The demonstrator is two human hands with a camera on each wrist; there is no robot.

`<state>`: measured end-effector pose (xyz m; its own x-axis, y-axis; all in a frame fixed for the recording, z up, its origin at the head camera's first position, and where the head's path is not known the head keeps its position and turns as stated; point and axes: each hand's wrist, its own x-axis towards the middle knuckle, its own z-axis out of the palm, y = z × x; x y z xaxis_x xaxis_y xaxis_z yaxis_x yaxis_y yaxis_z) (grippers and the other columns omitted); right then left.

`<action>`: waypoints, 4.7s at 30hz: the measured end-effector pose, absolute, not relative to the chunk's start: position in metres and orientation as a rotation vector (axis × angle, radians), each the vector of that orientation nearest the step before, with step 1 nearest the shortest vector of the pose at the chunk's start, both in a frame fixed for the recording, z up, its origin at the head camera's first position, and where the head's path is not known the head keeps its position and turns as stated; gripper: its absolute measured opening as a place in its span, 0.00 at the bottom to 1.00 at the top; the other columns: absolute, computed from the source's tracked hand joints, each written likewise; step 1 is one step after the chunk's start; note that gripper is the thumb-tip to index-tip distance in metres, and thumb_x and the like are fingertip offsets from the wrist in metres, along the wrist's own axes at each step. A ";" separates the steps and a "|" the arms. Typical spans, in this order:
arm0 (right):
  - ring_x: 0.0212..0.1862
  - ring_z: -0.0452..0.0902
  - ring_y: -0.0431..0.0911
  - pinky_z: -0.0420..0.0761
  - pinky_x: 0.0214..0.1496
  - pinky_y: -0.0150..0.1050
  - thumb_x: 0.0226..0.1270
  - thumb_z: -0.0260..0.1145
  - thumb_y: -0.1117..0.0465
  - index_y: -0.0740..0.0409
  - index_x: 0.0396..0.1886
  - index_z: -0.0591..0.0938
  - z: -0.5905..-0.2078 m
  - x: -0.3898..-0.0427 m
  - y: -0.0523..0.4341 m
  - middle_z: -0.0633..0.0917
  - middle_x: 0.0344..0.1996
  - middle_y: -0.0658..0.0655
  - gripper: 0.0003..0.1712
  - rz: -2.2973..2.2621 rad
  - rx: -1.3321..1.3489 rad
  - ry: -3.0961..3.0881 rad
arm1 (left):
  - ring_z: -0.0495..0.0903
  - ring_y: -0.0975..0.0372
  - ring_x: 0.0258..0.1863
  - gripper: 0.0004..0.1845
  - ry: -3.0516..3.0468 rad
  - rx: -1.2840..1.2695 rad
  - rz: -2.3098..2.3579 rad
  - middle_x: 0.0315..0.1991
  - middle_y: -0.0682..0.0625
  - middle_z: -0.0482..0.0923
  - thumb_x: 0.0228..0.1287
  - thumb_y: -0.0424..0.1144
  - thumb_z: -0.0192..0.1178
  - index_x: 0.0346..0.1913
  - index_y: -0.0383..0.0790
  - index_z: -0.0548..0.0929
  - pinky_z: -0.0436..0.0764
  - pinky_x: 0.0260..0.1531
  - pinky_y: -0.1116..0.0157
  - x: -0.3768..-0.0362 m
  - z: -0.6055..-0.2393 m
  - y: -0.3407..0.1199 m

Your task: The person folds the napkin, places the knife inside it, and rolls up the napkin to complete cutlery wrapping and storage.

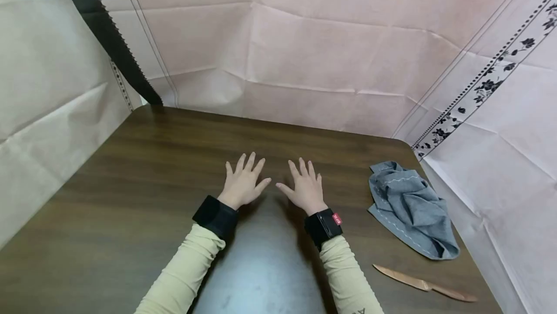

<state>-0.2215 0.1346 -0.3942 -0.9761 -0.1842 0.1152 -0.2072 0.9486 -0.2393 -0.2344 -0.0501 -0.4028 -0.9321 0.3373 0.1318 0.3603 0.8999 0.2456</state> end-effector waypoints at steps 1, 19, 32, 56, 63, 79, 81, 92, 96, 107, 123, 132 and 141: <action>0.68 0.46 0.60 0.55 0.60 0.62 0.60 0.57 0.38 0.53 0.70 0.58 -0.394 -0.221 0.138 0.58 0.67 0.63 0.43 0.386 0.295 -3.021 | 0.45 0.45 0.68 0.33 -2.973 -0.556 -0.411 0.69 0.39 0.50 0.67 0.58 0.42 0.69 0.43 0.58 0.44 0.56 0.35 -0.234 -0.403 -0.049; 0.66 0.37 0.69 0.49 0.52 0.73 0.60 0.60 0.45 0.66 0.67 0.56 -0.365 -0.215 0.324 0.54 0.64 0.74 0.44 0.237 -0.291 -2.999 | 0.46 0.45 0.67 0.31 -2.984 -0.606 -0.451 0.68 0.37 0.51 0.69 0.56 0.41 0.68 0.41 0.60 0.46 0.56 0.36 -0.238 -0.403 -0.044; 0.55 0.37 0.86 0.59 0.46 0.73 0.59 0.61 0.48 0.64 0.69 0.51 -0.390 -0.215 0.354 0.44 0.64 0.77 0.46 0.368 -0.472 -3.319 | 0.77 0.51 0.46 0.21 -2.889 -0.824 -0.479 0.47 0.40 0.78 0.65 0.47 0.53 0.51 0.32 0.78 0.76 0.40 0.55 -0.235 -0.394 -0.026; 0.46 0.73 0.67 0.68 0.49 0.63 0.53 0.65 0.41 0.56 0.64 0.68 -0.403 -0.220 0.186 0.70 0.56 0.69 0.41 -0.099 0.165 -3.177 | 0.61 0.55 0.64 0.22 -3.122 -1.460 -0.416 0.63 0.44 0.64 0.65 0.25 0.42 0.61 0.39 0.70 0.61 0.60 0.57 -0.235 -0.402 0.037; 0.45 0.75 0.64 0.75 0.42 0.55 0.52 0.69 0.52 0.57 0.61 0.71 -0.400 -0.216 0.184 0.72 0.56 0.67 0.35 0.161 0.408 -3.062 | 0.70 0.56 0.56 0.18 -3.120 -1.380 -0.218 0.55 0.46 0.73 0.66 0.36 0.50 0.58 0.43 0.73 0.69 0.52 0.53 -0.236 -0.405 0.029; 0.34 0.69 0.44 0.72 0.34 0.38 0.42 0.75 0.59 0.56 0.26 0.77 -0.399 -0.165 0.209 0.74 0.30 0.50 0.15 0.311 0.887 -2.504 | 0.76 0.58 0.34 0.09 -3.073 -1.213 -0.323 0.38 0.49 0.76 0.62 0.36 0.56 0.45 0.41 0.73 0.74 0.36 0.60 -0.243 -0.406 -0.018; 0.34 0.67 0.45 0.70 0.34 0.38 0.42 0.74 0.63 0.56 0.23 0.75 -0.400 -0.159 0.205 0.74 0.31 0.51 0.13 0.284 0.963 -2.428 | 0.76 0.58 0.36 0.11 -3.042 -1.226 -0.295 0.39 0.48 0.76 0.61 0.37 0.57 0.46 0.41 0.73 0.75 0.36 0.59 -0.245 -0.407 -0.020; 0.25 0.72 0.53 0.70 0.25 0.48 0.40 0.70 0.66 0.60 0.20 0.76 -0.381 -0.172 0.251 0.72 0.23 0.55 0.09 0.164 0.450 -2.646 | 0.78 0.57 0.30 0.09 -2.767 -1.287 -0.170 0.27 0.49 0.76 0.52 0.26 0.59 0.32 0.42 0.72 0.74 0.27 0.58 -0.245 -0.410 -0.023; 0.22 0.73 0.58 0.70 0.23 0.52 0.46 0.66 0.65 0.64 0.24 0.78 -0.371 -0.182 0.273 0.75 0.24 0.59 0.07 0.220 0.221 -2.717 | 0.75 0.59 0.23 0.10 -2.774 -1.243 -0.190 0.21 0.50 0.73 0.51 0.23 0.56 0.29 0.41 0.71 0.73 0.23 0.60 -0.248 -0.408 -0.035; 0.30 0.73 0.65 0.69 0.26 0.56 0.53 0.56 0.66 0.66 0.27 0.73 -0.378 -0.195 0.303 0.76 0.28 0.67 0.05 0.363 -0.118 -2.746 | 0.69 0.60 0.25 0.06 -2.795 -1.012 -0.381 0.26 0.50 0.76 0.52 0.27 0.57 0.32 0.41 0.79 0.71 0.25 0.63 -0.265 -0.382 -0.090; 0.28 0.75 0.53 0.75 0.25 0.46 0.51 0.69 0.59 0.61 0.26 0.76 -0.407 -0.200 0.173 0.76 0.24 0.57 0.12 -0.007 0.534 -2.854 | 0.69 0.57 0.33 0.05 -2.625 -1.019 -0.710 0.29 0.50 0.72 0.56 0.29 0.50 0.31 0.39 0.75 0.70 0.32 0.61 -0.255 -0.348 -0.063; 0.21 0.73 0.51 0.69 0.19 0.45 0.47 0.59 0.71 0.57 0.17 0.73 -0.394 -0.204 0.224 0.76 0.16 0.54 0.08 0.371 0.370 -2.868 | 0.65 0.58 0.24 0.07 -2.718 -0.956 -0.721 0.20 0.51 0.64 0.54 0.28 0.50 0.23 0.42 0.71 0.64 0.26 0.63 -0.263 -0.367 -0.093; 0.27 0.74 0.55 0.70 0.28 0.45 0.48 0.54 0.70 0.67 0.26 0.78 -0.386 -0.204 0.311 0.80 0.21 0.61 0.07 0.715 -0.049 -2.749 | 0.57 0.61 0.18 0.10 -2.918 -0.816 -0.539 0.17 0.53 0.56 0.48 0.24 0.50 0.20 0.42 0.67 0.56 0.19 0.66 -0.271 -0.389 -0.135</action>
<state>-0.2037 0.3105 -0.3864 -0.9546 0.1073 0.2778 -0.0417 0.8754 -0.4815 -0.2705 -0.1352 -0.3890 -0.8576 0.4910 0.1531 0.5133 0.7983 0.3150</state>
